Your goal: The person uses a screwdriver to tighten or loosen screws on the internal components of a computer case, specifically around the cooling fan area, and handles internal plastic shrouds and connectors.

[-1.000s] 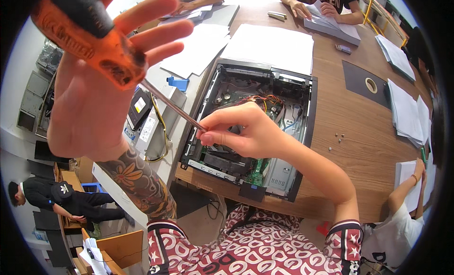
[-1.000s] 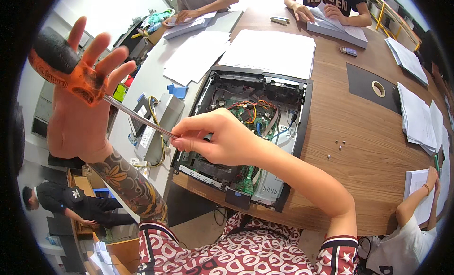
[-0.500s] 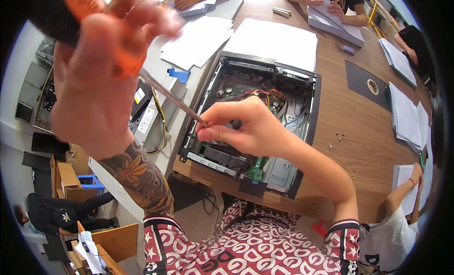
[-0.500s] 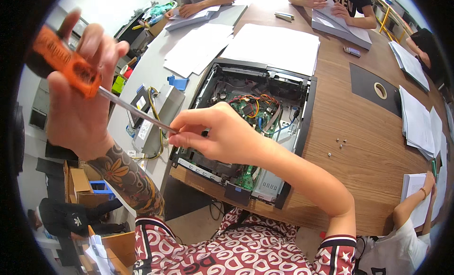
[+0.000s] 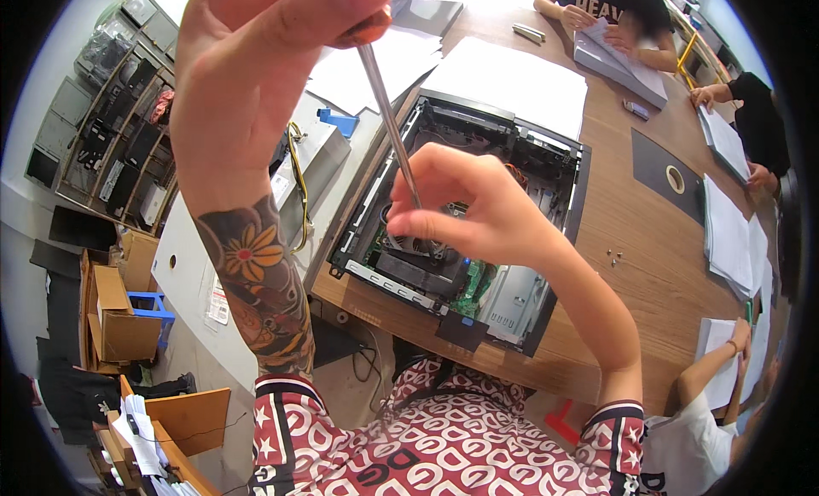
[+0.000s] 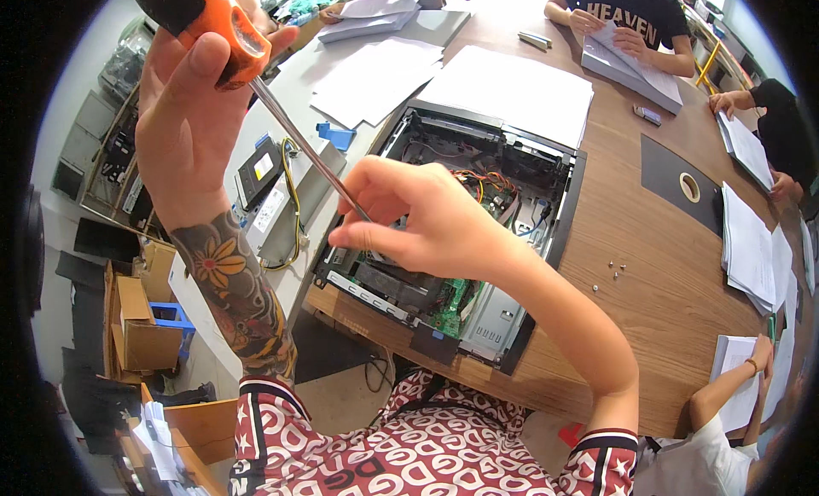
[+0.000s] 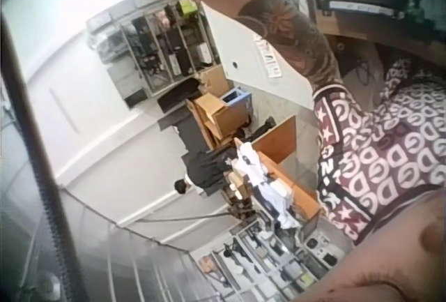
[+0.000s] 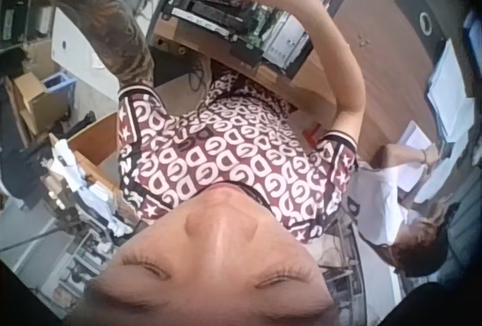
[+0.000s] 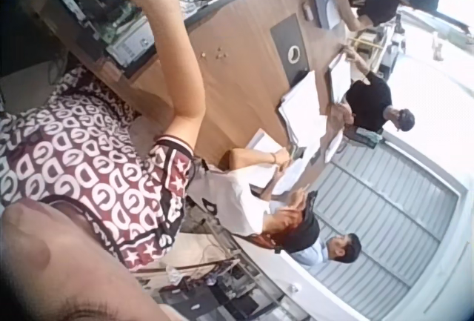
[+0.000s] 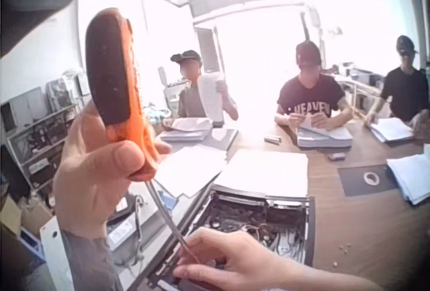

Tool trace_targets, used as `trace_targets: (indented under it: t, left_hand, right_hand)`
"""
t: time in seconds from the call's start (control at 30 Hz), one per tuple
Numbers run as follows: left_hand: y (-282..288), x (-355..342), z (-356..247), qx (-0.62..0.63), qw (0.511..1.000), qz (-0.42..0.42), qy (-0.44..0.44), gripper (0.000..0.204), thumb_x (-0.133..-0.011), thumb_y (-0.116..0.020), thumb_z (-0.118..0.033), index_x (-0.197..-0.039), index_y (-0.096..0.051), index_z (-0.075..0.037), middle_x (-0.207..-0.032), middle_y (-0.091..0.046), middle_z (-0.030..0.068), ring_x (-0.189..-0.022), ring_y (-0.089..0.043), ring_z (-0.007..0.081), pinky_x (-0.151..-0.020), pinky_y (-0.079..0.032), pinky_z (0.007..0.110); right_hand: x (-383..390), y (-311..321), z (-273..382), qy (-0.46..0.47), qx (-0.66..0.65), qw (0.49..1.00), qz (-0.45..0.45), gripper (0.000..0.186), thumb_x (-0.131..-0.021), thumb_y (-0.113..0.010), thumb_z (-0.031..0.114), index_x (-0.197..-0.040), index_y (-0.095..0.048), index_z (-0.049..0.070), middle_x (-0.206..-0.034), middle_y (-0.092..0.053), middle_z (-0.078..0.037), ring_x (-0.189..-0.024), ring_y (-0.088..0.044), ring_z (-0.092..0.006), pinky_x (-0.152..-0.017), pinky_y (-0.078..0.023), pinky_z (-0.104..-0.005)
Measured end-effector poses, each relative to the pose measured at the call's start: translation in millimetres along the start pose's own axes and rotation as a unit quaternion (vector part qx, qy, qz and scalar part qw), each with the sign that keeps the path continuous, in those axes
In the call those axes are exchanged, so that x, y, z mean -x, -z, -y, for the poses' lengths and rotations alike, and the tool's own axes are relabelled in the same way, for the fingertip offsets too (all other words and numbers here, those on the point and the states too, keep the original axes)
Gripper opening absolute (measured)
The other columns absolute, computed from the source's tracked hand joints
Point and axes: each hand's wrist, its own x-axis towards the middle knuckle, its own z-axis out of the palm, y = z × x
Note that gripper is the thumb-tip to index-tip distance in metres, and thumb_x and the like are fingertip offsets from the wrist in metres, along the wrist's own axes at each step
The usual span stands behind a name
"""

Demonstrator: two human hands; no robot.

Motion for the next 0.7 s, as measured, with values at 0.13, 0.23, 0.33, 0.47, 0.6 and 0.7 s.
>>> trace_targets:
  t: [0.13, 0.23, 0.33, 0.47, 0.6, 0.7]
  left_hand:
    - [-29.2, 1.5, -9.2, 0.038, 0.996, -0.004, 0.082, 0.078, -0.078, -0.073, -0.018, -0.139, -0.034, 0.010, -0.108, -0.062, 0.0305, -0.097, -0.066, 0.0382, -0.102, -0.045, 0.050]
    - [4.9, -4.4, 6.6, 0.217, 0.963, 0.150, 0.054, 0.085, -0.079, -0.071, -0.014, -0.144, -0.023, 0.013, -0.118, -0.057, 0.0367, -0.108, -0.061, 0.0442, -0.104, -0.043, 0.052]
    - [21.4, -8.7, 14.2, 0.291, 0.926, 0.239, 0.029, 0.080, -0.078, -0.071, -0.008, -0.141, -0.029, 0.015, -0.116, -0.058, 0.0347, -0.102, -0.064, 0.0378, -0.097, -0.049, 0.049]
    - [-0.6, 2.2, -1.9, 0.137, 0.988, 0.062, 0.025, 0.060, -0.073, -0.079, -0.005, -0.125, -0.052, 0.010, -0.101, -0.065, 0.0214, -0.089, -0.067, 0.0230, -0.081, -0.056, 0.034]
    - [-23.7, 4.0, -28.9, 0.042, 0.988, -0.001, 0.150, 0.054, -0.073, -0.082, -0.012, -0.118, -0.057, 0.004, -0.105, -0.064, 0.0189, -0.101, -0.064, 0.0241, -0.088, -0.054, 0.036]
    - [-24.3, 2.6, -32.5, 0.051, 0.981, -0.027, 0.184, 0.051, -0.078, -0.078, -0.016, -0.119, -0.056, 0.005, -0.107, -0.063, 0.0216, -0.110, -0.062, 0.0284, -0.094, -0.051, 0.040]
  right_hand:
    - [5.8, 3.7, -4.8, -0.050, -0.058, 0.994, -0.081, 0.011, -0.086, -0.070, 0.003, -0.082, -0.062, -0.003, -0.080, -0.072, -0.007, -0.081, -0.069, -0.0084, -0.069, -0.053, -0.0227]
    - [5.0, 4.6, 0.3, -0.032, -0.045, 0.998, -0.035, 0.010, -0.086, -0.070, 0.003, -0.084, -0.064, -0.005, -0.080, -0.072, -0.006, -0.085, -0.070, -0.0098, -0.070, -0.054, -0.0229]
    - [5.0, 1.1, 1.1, -0.021, -0.047, 0.999, -0.011, 0.008, -0.087, -0.067, 0.002, -0.093, -0.068, -0.005, -0.085, -0.073, -0.009, -0.087, -0.071, -0.0131, -0.076, -0.055, -0.0250]
    - [2.6, 2.6, -4.1, 0.030, -0.018, 0.999, 0.000, 0.018, -0.090, -0.061, 0.000, -0.106, -0.068, -0.004, -0.094, -0.074, -0.013, -0.089, -0.072, -0.0180, -0.082, -0.055, -0.0275]
    - [0.2, 0.3, 0.3, -0.003, -0.010, 1.000, 0.007, 0.020, -0.092, -0.062, 0.005, -0.110, -0.066, -0.003, -0.094, -0.074, -0.012, -0.090, -0.072, -0.0166, -0.080, -0.055, -0.0266]
    - [3.3, -2.8, -7.3, -0.034, -0.038, 0.999, -0.011, 0.019, -0.093, -0.064, 0.010, -0.109, -0.067, -0.002, -0.090, -0.073, -0.011, -0.087, -0.071, -0.0135, -0.078, -0.055, -0.0252]
